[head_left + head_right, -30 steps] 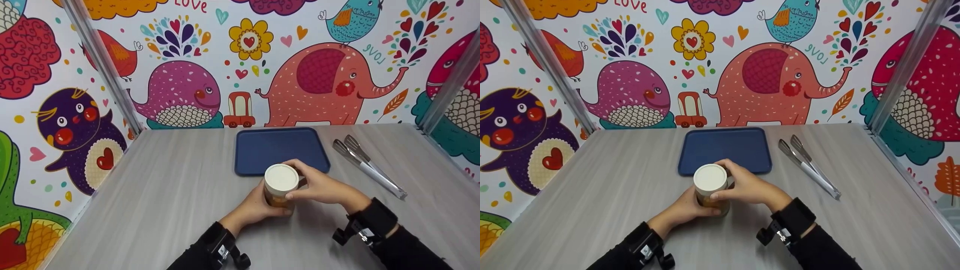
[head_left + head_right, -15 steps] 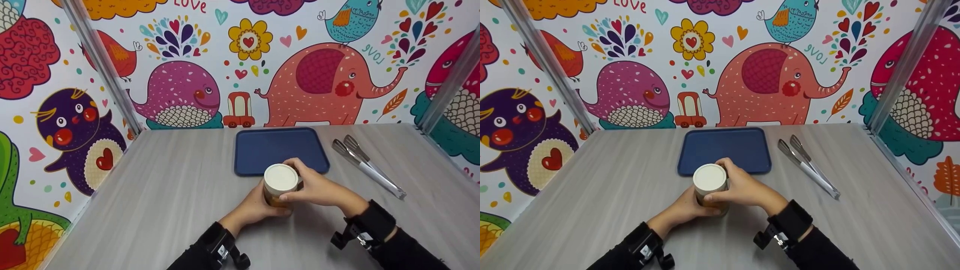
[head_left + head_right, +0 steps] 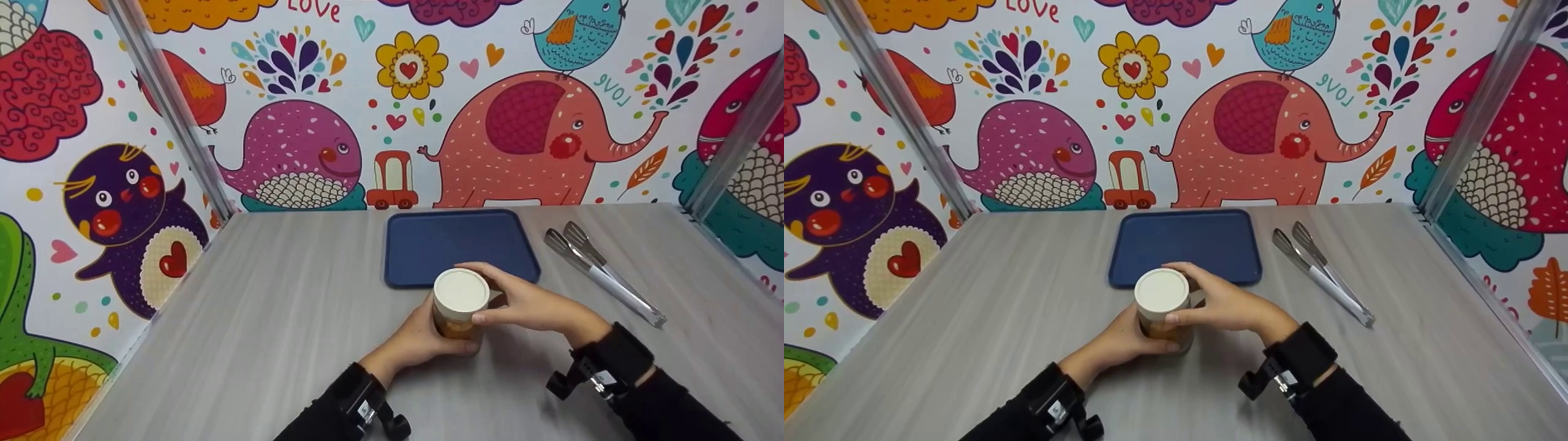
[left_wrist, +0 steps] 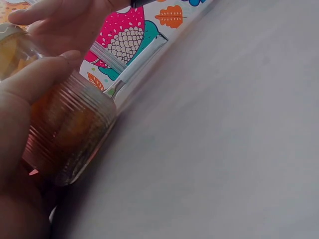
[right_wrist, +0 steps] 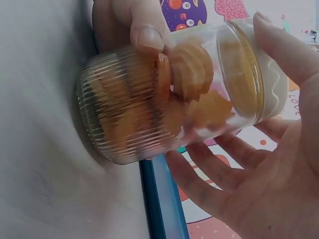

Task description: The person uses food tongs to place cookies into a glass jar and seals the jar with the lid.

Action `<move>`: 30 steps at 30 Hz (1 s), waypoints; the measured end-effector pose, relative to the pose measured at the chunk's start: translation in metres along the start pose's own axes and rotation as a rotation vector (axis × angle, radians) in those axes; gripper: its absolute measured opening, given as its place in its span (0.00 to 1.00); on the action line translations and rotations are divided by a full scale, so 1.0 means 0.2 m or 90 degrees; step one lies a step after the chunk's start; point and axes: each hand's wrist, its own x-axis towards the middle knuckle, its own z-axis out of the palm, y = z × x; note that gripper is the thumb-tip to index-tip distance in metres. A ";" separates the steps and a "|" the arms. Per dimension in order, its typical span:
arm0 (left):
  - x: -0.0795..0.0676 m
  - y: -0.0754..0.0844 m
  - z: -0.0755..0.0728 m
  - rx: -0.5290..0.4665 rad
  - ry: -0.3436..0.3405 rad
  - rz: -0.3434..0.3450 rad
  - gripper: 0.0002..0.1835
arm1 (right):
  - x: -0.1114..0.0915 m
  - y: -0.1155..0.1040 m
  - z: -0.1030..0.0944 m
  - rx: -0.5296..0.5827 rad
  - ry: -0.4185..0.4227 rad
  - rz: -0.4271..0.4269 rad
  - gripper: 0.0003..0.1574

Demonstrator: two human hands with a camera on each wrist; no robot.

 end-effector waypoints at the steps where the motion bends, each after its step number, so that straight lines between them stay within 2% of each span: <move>1: 0.00 0.00 0.00 0.001 0.000 0.001 0.59 | 0.00 0.00 0.00 0.003 0.000 0.002 0.50; 6: 0.00 0.01 0.00 0.008 0.007 -0.002 0.59 | 0.00 0.01 0.00 0.002 0.007 -0.001 0.48; 20: 0.00 0.00 0.00 0.005 0.007 -0.015 0.57 | 0.01 -0.03 0.05 -0.034 0.056 0.006 0.48; 30: -0.01 -0.01 0.00 0.015 0.006 -0.014 0.59 | 0.00 -0.02 0.05 -0.031 0.050 0.001 0.50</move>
